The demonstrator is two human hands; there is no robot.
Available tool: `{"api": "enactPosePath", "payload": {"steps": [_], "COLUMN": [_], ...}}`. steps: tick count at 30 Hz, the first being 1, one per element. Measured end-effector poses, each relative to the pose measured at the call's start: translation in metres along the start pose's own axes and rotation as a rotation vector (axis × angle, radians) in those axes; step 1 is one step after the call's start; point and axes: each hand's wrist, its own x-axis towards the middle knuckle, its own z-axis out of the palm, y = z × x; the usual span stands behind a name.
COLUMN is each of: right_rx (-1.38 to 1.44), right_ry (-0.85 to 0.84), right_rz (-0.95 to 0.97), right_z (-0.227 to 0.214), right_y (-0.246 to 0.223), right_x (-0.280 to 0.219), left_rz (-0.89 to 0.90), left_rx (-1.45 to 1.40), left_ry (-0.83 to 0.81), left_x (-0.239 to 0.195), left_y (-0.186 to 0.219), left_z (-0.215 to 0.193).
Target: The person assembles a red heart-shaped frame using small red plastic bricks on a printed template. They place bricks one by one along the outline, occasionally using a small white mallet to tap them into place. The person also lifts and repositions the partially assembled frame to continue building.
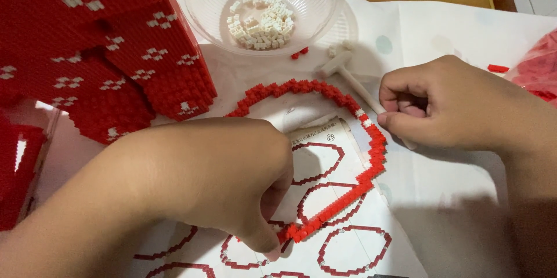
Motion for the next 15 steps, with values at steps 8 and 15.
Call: {"api": "enactPosePath", "payload": {"steps": [8, 15], "right_rx": [0.089, 0.053], "right_ry": [0.021, -0.012], "right_rz": [0.042, 0.103], "right_z": [-0.002, -0.012], "right_y": [0.007, 0.019], "right_x": [-0.001, -0.004], "left_rz": [-0.013, -0.029], "left_rx": [0.002, -0.002], "left_ry": [-0.007, -0.014], "left_x": [-0.001, -0.003], "left_y": [0.001, 0.002], "left_z": [-0.001, -0.002]}}
